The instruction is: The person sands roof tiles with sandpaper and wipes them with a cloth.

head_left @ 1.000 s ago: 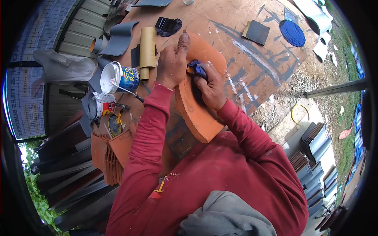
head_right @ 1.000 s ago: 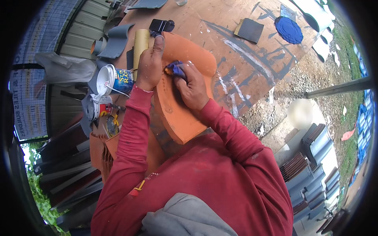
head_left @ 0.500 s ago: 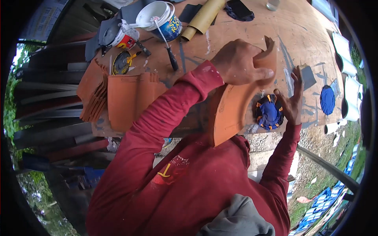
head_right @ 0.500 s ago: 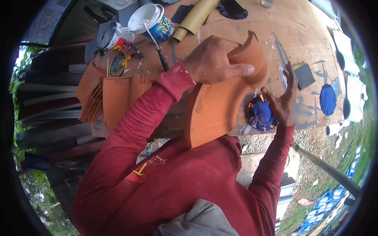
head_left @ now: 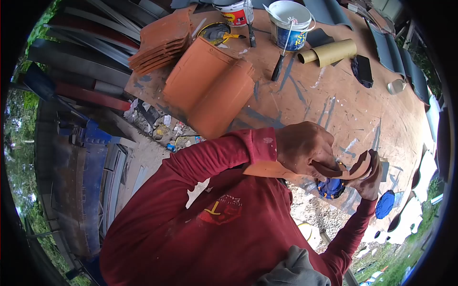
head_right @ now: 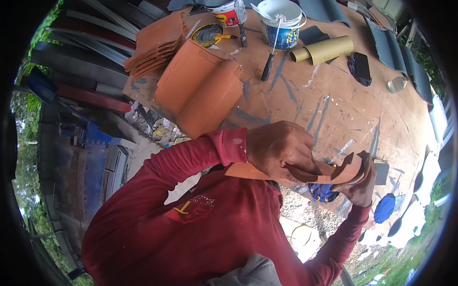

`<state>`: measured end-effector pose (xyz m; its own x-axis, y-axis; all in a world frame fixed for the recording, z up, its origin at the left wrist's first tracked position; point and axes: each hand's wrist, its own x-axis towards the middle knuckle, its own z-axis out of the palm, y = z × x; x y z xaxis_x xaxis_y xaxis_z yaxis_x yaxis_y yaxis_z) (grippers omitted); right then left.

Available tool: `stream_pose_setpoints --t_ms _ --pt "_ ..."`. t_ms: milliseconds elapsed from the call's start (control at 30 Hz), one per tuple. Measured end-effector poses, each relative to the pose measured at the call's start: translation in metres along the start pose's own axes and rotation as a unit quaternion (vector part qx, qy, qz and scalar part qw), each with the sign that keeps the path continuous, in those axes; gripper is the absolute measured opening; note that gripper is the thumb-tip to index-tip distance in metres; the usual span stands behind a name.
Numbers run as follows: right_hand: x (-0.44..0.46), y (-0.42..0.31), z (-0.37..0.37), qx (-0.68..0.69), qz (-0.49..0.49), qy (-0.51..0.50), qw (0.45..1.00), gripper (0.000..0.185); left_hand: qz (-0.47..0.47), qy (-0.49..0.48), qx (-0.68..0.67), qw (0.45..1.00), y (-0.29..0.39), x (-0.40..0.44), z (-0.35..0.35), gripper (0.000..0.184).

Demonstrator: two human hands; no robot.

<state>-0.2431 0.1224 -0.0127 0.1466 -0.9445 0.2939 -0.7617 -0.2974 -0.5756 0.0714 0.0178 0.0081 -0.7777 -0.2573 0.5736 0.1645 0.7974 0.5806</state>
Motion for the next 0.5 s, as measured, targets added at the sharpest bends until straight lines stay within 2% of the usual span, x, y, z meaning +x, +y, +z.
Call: stream_pose_setpoints --t_ms 33,67,100,167,233,300,333,367,400,433,500 --pt "-0.001 -0.007 0.004 -0.041 -0.051 0.009 0.998 0.096 0.015 0.013 0.032 0.999 0.003 -0.014 0.000 0.035" --pt "-0.001 -0.015 0.008 -0.082 -0.101 0.022 0.991 0.093 -0.002 0.029 0.058 0.998 0.005 -0.033 -0.001 0.054" --pt "-0.002 -0.023 0.013 -0.098 -0.133 0.030 0.986 0.091 -0.008 0.036 0.064 0.997 0.010 -0.052 -0.004 0.054" --pt "-0.004 -0.040 0.023 -0.067 -0.126 0.029 0.989 0.090 -0.167 0.154 0.180 0.957 0.023 -0.091 -0.010 0.074" --pt "-0.009 -0.055 0.033 -0.115 -0.090 0.065 0.987 0.091 -0.387 0.233 0.135 0.882 0.020 -0.144 0.002 0.082" --pt "-0.019 -0.065 0.038 -0.121 -0.082 0.086 0.986 0.090 -0.466 0.228 0.170 0.838 -0.005 -0.204 0.033 0.067" --pt "-0.024 -0.073 0.039 -0.109 -0.027 0.094 0.989 0.089 -0.461 0.240 0.167 0.838 -0.018 -0.215 0.038 0.067" --pt "-0.026 -0.082 0.039 -0.097 0.026 0.102 0.990 0.087 -0.458 0.248 0.113 0.846 -0.031 -0.220 0.043 0.058" --pt "-0.029 -0.096 0.039 -0.121 0.021 0.093 0.988 0.086 -0.453 0.253 0.056 0.853 -0.039 -0.224 0.043 0.050" --pt "-0.028 -0.122 0.041 -0.112 0.023 0.101 0.988 0.086 -0.447 0.260 0.046 0.854 -0.038 -0.223 0.034 0.050" --pt "-0.026 -0.178 0.036 -0.199 -0.045 0.144 0.968 0.085 -0.449 0.194 0.056 0.870 -0.037 -0.219 0.007 0.036"
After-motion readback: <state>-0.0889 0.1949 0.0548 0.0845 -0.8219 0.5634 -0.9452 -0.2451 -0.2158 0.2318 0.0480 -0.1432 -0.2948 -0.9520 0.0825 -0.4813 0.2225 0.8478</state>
